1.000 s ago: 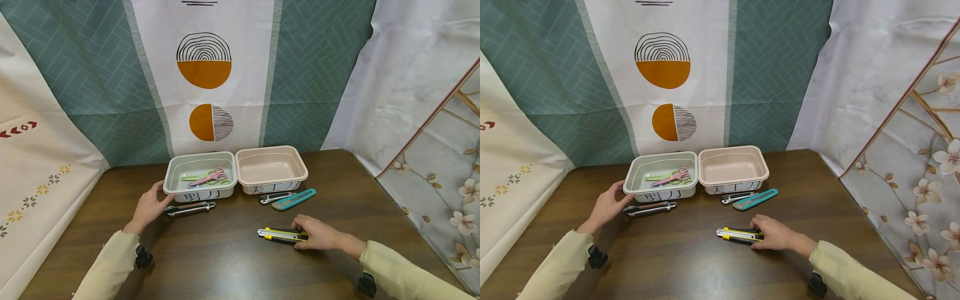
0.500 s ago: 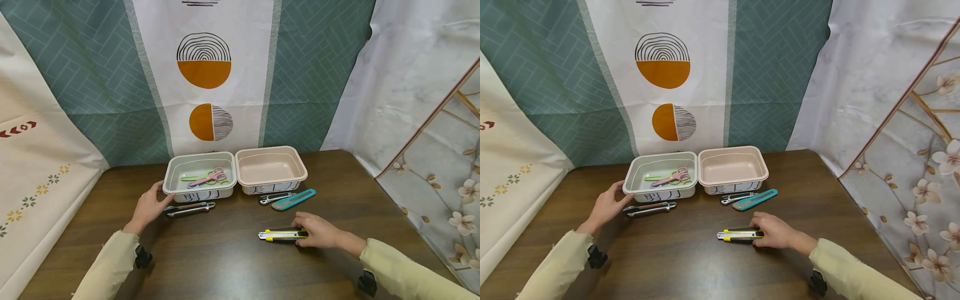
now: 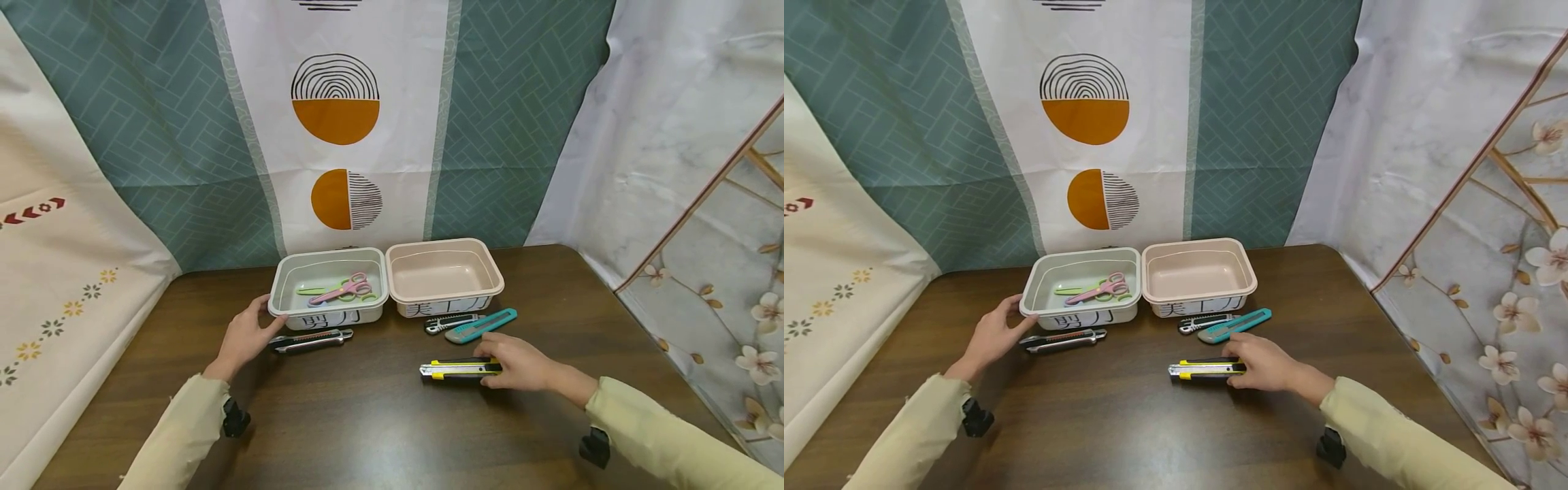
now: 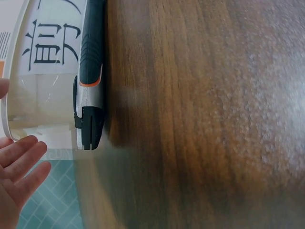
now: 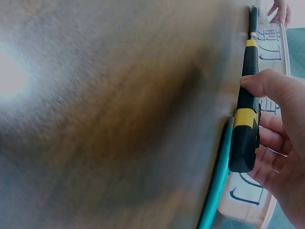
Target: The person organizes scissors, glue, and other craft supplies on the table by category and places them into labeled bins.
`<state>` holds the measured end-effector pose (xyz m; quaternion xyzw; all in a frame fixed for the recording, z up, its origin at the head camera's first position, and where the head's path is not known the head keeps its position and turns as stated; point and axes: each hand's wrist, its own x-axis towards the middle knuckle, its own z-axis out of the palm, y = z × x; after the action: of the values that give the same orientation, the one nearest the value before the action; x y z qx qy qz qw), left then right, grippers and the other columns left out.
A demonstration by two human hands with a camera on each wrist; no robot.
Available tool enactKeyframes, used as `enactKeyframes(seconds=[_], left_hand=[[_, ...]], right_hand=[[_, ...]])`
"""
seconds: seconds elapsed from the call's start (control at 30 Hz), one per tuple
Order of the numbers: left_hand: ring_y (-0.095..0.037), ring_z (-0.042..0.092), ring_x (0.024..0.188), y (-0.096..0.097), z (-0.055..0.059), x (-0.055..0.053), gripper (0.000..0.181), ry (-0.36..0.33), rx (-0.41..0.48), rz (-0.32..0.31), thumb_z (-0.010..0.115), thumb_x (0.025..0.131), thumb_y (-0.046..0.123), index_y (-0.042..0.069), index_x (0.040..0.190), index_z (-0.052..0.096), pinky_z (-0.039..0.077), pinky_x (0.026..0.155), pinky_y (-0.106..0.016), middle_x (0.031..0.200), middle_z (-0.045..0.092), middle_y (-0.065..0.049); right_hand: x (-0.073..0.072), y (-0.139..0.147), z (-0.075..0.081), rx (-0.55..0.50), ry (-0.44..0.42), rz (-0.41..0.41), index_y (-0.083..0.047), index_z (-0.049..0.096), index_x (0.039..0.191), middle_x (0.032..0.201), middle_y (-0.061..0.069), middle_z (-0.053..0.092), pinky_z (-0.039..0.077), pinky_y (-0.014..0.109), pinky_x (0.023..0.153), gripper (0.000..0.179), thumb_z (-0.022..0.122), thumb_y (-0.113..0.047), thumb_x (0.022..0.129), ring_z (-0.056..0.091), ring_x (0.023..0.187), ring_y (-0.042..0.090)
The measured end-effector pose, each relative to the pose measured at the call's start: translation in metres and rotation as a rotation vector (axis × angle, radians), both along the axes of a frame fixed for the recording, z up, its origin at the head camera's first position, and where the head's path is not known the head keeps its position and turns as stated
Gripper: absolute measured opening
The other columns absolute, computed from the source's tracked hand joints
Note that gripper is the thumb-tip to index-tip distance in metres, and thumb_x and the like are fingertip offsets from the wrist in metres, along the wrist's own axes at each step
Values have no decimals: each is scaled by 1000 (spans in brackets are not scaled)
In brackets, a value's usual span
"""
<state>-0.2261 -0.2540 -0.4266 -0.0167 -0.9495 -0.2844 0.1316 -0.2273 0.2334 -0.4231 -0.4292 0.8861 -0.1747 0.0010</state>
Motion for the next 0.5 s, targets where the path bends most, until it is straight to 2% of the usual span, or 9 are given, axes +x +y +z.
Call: enactKeyframes(seconds=[0.2, 0.5], left_hand=[[-38, 52, 105, 0, -1, -1, 65, -3, -3, -1, 58, 86, 41, -3, 130, 39, 38, 86, -55, 113, 56, -24], [-39, 52, 106, 0, -1, -1, 65, -2, 1, -3, 58, 86, 41, -3, 130, 40, 38, 86, -55, 114, 56, -25]], right_hand=[[-6, 3, 8, -3, -8, -11, -14, 64, 94, 87, -10, 50, 39, 20, 62, 27, 74, -25, 72, 44, 71, 6], [-16, 3, 22, -41, -6, -34, -10, 66, 97, 87, -8, 51, 38, 20, 60, 30, 74, -24, 71, 42, 69, 6]])
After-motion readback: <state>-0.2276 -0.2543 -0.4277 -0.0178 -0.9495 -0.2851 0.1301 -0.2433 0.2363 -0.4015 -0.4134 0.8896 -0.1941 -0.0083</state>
